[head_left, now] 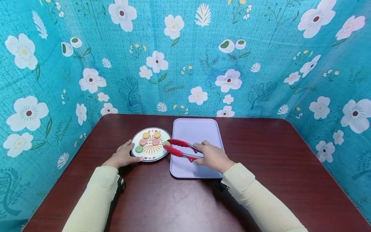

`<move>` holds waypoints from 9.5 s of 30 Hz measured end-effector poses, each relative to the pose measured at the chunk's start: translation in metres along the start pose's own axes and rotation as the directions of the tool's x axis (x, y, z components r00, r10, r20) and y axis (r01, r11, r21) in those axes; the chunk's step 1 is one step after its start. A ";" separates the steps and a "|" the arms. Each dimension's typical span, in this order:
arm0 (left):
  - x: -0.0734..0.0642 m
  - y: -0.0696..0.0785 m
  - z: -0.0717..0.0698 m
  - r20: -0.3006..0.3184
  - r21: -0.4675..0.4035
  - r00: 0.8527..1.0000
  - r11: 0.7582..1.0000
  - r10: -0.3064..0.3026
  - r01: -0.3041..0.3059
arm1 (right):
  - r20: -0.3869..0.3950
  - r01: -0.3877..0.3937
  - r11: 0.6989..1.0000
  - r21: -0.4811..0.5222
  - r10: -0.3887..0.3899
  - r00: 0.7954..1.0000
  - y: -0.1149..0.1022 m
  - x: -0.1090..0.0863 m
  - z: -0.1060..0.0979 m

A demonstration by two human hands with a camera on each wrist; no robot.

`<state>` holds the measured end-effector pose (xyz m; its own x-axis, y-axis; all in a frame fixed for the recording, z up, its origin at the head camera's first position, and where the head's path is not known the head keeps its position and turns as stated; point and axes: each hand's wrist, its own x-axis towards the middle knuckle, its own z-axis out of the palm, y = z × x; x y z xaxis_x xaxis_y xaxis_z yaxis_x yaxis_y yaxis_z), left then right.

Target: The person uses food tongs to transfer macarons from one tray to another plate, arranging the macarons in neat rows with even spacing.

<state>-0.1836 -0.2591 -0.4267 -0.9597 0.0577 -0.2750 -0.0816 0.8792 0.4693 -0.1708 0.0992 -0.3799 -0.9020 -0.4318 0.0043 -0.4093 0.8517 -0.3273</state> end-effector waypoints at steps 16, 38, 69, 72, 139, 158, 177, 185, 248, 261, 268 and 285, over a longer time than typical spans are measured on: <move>-0.001 0.001 -0.001 -0.003 -0.014 1.000 1.000 -0.003 0.003 | 0.023 0.023 1.000 -0.005 -0.023 0.999 -0.010 0.008 0.003; 0.000 0.000 -0.001 -0.007 -0.010 1.000 1.000 -0.009 0.009 | 0.027 0.069 0.997 -0.019 -0.068 0.997 -0.024 0.018 0.006; -0.001 0.000 0.001 -0.002 -0.017 1.000 1.000 -0.012 0.011 | 0.104 0.054 0.998 -0.036 -0.050 0.993 -0.031 0.030 0.008; -0.001 0.000 0.001 -0.002 -0.015 1.000 1.000 -0.016 0.016 | 0.115 0.056 0.998 -0.037 -0.051 0.992 -0.032 0.031 0.008; 0.002 -0.003 0.003 -0.021 -0.027 1.000 0.999 -0.018 0.018 | 0.183 0.082 0.988 -0.133 -0.057 0.981 -0.050 0.048 0.006; 0.001 -0.002 0.001 -0.018 0.018 1.000 1.000 -0.001 0.001 | 0.179 0.103 0.983 -0.155 -0.074 0.981 -0.048 0.055 0.010; 0.002 -0.002 0.002 -0.019 -0.004 1.000 1.000 -0.011 0.011 | 0.192 0.085 0.986 -0.147 -0.056 0.980 -0.051 0.052 0.004; 0.001 -0.001 0.002 -0.018 0.002 1.000 1.000 -0.013 0.013 | 0.190 0.070 0.987 -0.142 -0.042 0.981 -0.050 0.051 0.002; -0.003 0.001 0.001 -0.042 0.002 0.999 1.000 0.011 -0.011 | -0.030 -0.089 0.996 0.021 0.090 0.996 0.002 -0.004 -0.013; -0.002 -0.001 0.002 -0.039 -0.002 0.999 1.000 0.009 -0.009 | -0.065 -0.110 0.993 0.028 0.112 0.992 0.013 -0.008 -0.016; -0.003 0.000 0.002 -0.039 -0.001 0.999 1.000 0.016 -0.016 | -0.081 -0.133 0.991 0.035 0.135 0.988 0.023 -0.010 -0.018; -0.002 -0.001 0.004 -0.025 -0.021 1.000 1.000 -0.008 0.007 | -0.108 -0.201 0.978 0.062 0.207 0.972 0.043 -0.020 -0.026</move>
<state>-0.1805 -0.2581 -0.4295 -0.9655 0.0390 -0.2574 -0.0942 0.8693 0.4852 -0.1743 0.1525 -0.3693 -0.9765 -0.2119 0.0383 -0.2104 0.9010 -0.3795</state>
